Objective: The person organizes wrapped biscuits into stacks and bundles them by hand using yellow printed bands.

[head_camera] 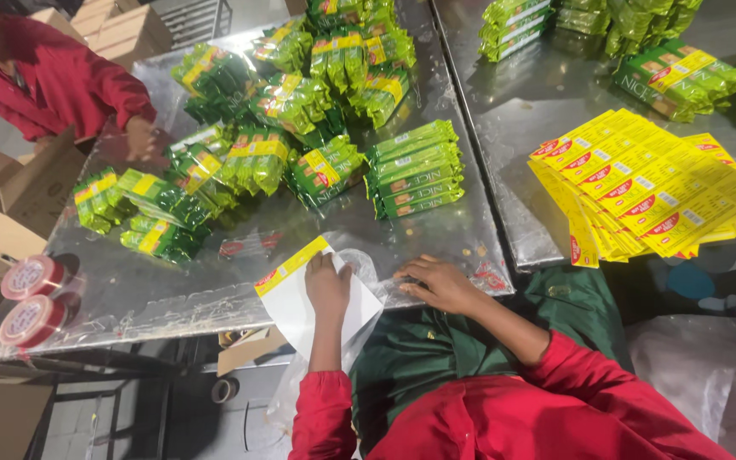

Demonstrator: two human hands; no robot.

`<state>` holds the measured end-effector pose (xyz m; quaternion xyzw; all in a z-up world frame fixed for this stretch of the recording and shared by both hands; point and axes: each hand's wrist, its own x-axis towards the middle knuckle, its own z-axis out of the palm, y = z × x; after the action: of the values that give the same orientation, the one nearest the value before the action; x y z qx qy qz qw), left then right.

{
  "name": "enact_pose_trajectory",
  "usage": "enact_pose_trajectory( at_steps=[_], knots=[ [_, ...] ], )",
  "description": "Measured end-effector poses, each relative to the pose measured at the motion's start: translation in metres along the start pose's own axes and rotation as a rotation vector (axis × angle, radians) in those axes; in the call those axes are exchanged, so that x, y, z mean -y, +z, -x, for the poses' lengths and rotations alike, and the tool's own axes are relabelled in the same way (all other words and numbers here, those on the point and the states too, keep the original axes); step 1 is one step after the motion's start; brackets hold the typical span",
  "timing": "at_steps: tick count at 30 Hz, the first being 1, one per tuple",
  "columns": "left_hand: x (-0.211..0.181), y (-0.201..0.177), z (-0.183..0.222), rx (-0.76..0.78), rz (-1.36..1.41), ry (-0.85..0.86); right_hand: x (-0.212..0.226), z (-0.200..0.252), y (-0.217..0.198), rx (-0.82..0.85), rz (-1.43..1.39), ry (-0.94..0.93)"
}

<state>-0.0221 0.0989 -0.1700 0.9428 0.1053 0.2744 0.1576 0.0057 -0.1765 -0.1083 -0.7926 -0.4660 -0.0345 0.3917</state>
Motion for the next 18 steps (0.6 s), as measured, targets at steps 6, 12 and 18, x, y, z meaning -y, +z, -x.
enact_pose_trajectory(
  at_steps=[6, 12, 18],
  knots=[
    [-0.034, -0.039, 0.008, -0.066, 0.056, 0.022, -0.021, 0.007, 0.016, 0.005, -0.005, 0.029],
    [-0.101, -0.066, 0.056, -0.23, 0.367, 0.522, -0.051, 0.013, 0.036, -0.023, -0.863, 0.396],
    [-0.137, -0.075, 0.076, -0.119, 0.364, 0.595, -0.032, 0.009, 0.039, -0.176, -0.876, 0.431]
  ],
)
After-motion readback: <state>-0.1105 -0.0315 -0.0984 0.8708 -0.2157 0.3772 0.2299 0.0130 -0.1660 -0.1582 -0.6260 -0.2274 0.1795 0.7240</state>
